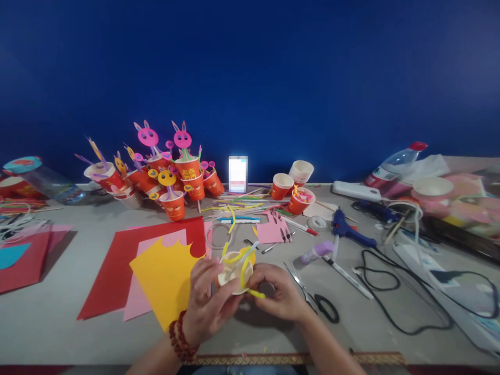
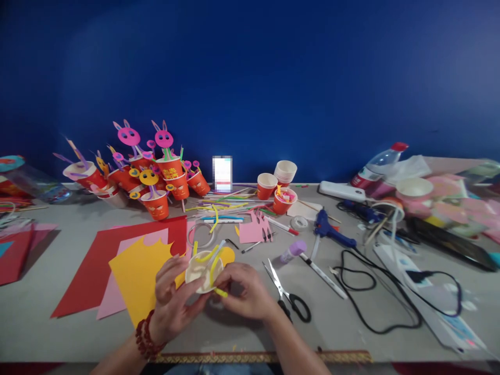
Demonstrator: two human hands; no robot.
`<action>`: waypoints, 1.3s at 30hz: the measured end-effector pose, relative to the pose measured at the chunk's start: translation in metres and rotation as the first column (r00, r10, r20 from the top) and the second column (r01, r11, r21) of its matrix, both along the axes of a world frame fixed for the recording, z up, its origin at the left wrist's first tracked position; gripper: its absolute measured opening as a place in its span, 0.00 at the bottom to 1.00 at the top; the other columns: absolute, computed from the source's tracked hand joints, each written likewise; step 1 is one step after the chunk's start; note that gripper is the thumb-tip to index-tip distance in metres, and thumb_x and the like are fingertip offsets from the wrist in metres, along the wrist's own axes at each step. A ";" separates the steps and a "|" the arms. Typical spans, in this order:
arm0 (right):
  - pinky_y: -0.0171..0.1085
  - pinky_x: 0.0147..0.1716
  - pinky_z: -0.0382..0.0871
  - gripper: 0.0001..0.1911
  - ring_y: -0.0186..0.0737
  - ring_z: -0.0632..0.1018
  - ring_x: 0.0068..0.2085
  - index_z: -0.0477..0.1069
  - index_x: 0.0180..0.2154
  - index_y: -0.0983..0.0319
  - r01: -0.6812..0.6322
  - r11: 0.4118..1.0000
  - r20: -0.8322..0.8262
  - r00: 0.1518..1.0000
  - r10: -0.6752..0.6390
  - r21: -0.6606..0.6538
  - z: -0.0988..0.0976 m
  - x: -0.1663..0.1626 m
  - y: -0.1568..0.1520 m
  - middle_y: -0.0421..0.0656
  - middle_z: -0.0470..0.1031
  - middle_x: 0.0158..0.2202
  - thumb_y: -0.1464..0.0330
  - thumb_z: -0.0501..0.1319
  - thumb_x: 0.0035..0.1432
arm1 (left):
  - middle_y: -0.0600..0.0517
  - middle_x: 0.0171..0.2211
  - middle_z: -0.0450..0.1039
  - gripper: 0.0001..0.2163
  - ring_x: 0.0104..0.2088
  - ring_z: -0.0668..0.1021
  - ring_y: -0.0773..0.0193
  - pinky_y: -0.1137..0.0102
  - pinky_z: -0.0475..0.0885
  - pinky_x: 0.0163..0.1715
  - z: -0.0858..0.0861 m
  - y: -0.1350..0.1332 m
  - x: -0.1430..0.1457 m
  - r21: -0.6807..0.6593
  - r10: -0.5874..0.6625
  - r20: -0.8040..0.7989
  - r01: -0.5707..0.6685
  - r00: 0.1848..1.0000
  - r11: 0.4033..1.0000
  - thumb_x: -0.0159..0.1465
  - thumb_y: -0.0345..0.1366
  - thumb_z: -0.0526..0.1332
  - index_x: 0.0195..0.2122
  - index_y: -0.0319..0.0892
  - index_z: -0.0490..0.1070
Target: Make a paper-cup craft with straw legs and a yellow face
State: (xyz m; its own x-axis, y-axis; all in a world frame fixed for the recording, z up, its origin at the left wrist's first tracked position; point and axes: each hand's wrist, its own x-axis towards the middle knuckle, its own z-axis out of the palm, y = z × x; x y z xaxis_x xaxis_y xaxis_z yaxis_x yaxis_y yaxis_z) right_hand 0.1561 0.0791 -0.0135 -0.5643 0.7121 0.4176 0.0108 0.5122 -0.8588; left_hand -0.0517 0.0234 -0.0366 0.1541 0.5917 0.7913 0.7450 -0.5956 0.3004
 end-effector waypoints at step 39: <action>0.47 0.56 0.65 0.20 0.52 0.71 0.56 0.68 0.55 0.63 0.209 0.903 0.657 0.628 -0.417 0.375 -0.014 -0.011 0.015 0.51 0.72 0.57 0.74 0.59 0.61 | 0.47 0.44 0.71 0.02 0.48 0.76 0.56 0.61 0.76 0.46 0.019 0.024 -0.030 -0.274 0.007 0.535 0.166 0.845 0.947 0.64 0.32 0.63 0.35 0.44 0.70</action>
